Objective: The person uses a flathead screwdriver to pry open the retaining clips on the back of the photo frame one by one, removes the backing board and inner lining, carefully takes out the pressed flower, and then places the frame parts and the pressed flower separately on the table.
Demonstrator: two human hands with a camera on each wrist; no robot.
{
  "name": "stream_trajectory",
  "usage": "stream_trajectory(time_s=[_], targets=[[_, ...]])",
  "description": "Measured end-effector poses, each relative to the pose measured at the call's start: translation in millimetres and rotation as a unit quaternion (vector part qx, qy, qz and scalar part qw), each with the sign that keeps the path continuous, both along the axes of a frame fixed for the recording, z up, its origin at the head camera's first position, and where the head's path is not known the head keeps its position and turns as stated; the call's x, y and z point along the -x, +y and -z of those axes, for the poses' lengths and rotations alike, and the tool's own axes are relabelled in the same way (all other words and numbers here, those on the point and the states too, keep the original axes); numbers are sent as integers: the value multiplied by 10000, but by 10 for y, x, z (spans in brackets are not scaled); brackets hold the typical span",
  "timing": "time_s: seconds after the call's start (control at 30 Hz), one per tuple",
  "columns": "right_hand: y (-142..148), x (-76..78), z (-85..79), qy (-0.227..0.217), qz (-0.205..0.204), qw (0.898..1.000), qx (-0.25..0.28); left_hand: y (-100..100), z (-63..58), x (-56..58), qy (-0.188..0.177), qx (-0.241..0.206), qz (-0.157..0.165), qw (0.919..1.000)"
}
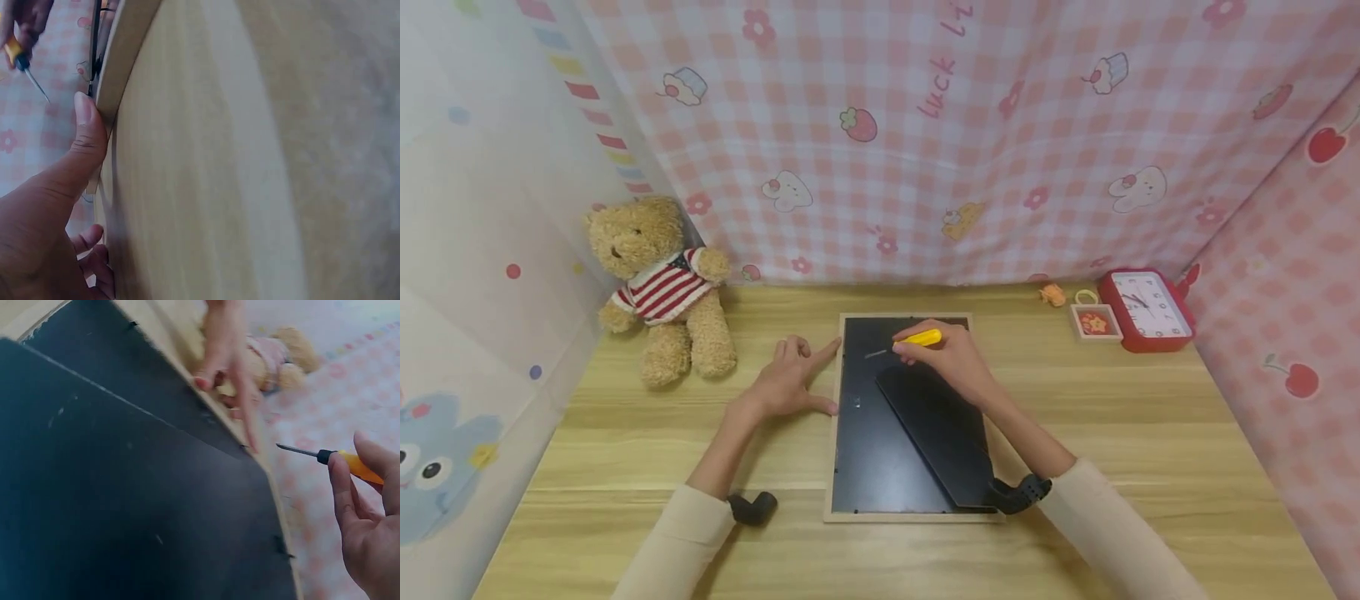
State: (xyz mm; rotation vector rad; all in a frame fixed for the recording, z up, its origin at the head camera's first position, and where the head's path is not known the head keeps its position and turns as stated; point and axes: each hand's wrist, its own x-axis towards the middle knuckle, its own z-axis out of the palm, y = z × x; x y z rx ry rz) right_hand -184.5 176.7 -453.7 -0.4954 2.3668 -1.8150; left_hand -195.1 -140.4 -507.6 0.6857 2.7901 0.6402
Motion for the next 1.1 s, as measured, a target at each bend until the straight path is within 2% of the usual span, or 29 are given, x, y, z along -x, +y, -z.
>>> stream_trajectory(time_s=[0.13,0.23,0.4,0.6,0.8,0.93,1.1], targets=[[-184,89,100,-147,-24,9997,-192,28,-92,-57,93,272,-19,9996],[-255,120,133,-143,39,9993,-335,43,-114,-65,158,364,-7,9992],[-319,142,217,-68,81,9986,-523,53,-100,-68,162,377,-30,9992],[-378,148,290,-92,89,9988,-476,30,-32,-54,203,242,-53,9995],[-384,215,253,127,-100,9968,-778,44,-60,-56,244,414,-64,9988],[-439,302,156,194,-303,9936,-1068,58,-110,-68,255,545,-84,9982],[-558,369,12,265,-703,9868,-1435,69,-97,-69,238,617,-67,9978]])
